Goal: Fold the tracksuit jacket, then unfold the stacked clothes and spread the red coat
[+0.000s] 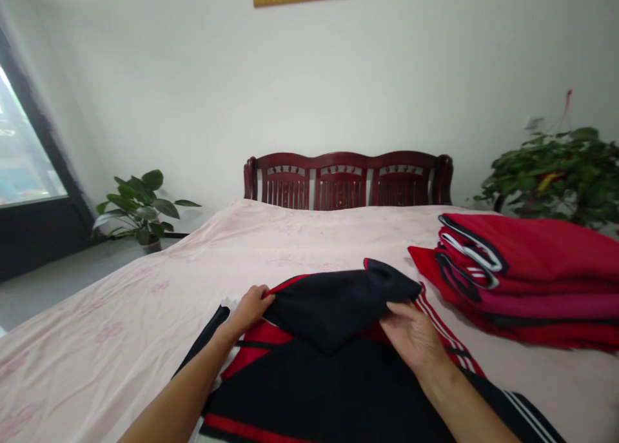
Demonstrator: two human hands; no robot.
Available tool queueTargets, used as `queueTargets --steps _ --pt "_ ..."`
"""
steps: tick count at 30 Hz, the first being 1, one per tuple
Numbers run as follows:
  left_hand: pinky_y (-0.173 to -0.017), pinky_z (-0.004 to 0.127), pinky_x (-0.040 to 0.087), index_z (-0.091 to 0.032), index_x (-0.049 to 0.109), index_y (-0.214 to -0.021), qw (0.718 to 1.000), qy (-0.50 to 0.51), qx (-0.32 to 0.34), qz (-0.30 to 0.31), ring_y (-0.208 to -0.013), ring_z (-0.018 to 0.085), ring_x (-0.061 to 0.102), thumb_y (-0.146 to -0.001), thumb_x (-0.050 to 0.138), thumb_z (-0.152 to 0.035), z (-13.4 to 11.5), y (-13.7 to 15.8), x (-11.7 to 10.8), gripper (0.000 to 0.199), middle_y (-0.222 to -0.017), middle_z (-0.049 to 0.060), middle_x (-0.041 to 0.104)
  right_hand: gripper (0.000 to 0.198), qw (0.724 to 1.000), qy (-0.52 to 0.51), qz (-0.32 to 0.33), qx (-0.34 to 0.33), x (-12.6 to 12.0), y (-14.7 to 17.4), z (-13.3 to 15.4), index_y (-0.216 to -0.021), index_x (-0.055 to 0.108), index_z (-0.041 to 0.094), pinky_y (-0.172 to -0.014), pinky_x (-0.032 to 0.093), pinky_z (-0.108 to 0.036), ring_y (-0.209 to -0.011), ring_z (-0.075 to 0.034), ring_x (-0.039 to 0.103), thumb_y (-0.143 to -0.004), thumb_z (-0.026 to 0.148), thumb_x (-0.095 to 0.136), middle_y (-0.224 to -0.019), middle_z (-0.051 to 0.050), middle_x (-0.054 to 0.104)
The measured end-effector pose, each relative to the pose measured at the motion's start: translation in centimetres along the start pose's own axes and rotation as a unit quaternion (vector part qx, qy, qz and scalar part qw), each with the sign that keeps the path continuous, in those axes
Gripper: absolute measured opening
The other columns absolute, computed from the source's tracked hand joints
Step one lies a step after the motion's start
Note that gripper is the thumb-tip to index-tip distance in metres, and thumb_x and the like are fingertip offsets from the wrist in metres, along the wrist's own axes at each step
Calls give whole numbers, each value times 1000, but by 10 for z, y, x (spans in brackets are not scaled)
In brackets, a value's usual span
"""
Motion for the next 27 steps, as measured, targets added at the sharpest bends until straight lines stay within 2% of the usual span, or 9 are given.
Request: queueTargets --steps 3,6,9,11,14,19,23,25,27 --pt "-71 26 45 -17 69 -88 999 34 -4 4 -80 19 65 -87 50 -27 10 -7 7 21 -84 4 71 33 990 -8 -78 119 -33 11 -5 -102 69 21 -72 62 -34 -78 -20 73 -74 5 67 -83 -2 77" --pt "-74 27 45 -17 70 -93 999 53 -10 -4 -84 21 65 -84 56 -34 16 -11 13 24 -89 7 72 19 987 -6 -82 141 -50 10 -1 -104 65 23 -53 58 -28 -65 -18 71 -85 22 68 -82 -1 76" --pt "-70 28 43 -19 69 -79 998 63 -15 -11 -77 21 64 -82 58 -43 17 -13 13 27 -79 5 70 19 984 15 -64 165 -55 0 13 -99 64 21 -48 55 -28 -59 -18 68 -91 38 61 -77 -4 73" --pt "-64 28 40 -20 64 -68 997 72 -26 -18 -68 20 61 -82 56 -45 16 -13 12 30 -67 3 65 18 984 36 -91 149 -57 -9 26 -94 63 20 -47 54 -26 -60 -18 69 -94 38 57 -73 -5 72" --pt "-57 26 37 -20 60 -66 994 91 -45 -39 -62 18 57 -84 49 -48 17 -12 8 35 -60 0 60 5 985 61 -152 54 -59 -21 45 -85 61 22 -43 48 -20 -57 -15 67 -89 25 60 -64 0 67" --pt "-55 25 37 -19 59 -68 991 89 -75 -59 -59 17 56 -84 51 -49 23 -11 1 34 -61 0 60 21 988 103 -103 -51 -64 -21 57 -80 64 21 -60 56 -20 -69 -13 69 -67 5 70 -73 3 72" --pt "-63 27 42 -17 63 -75 993 42 -94 -61 -71 20 63 -85 54 -34 25 -7 -3 22 -74 4 65 30 981 109 -134 92 -77 -15 54 -89 68 19 -74 61 -35 -75 -20 72 -67 2 58 -82 -4 76" --pt "-74 31 46 -16 66 -96 993 12 -93 -74 -84 23 66 -84 56 -28 19 1 -3 19 -101 9 67 22 973 73 -170 138 -83 -16 55 -94 68 19 -81 61 -42 -84 -24 74 -76 11 58 -87 -8 77" --pt "-87 39 46 -18 61 -117 992 -48 -55 -106 -102 28 64 -85 57 -25 7 12 -2 32 -130 15 57 16 973 57 -182 129 -84 -21 56 -98 68 19 -86 59 -44 -92 -26 74 -84 22 60 -91 -10 78"
Point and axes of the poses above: each hand's wrist, its own y-axis away from the middle knuckle, its own x-axis out of the palm, z = x × y, the point moved 1 cm from there along -y, towards the middle knuckle
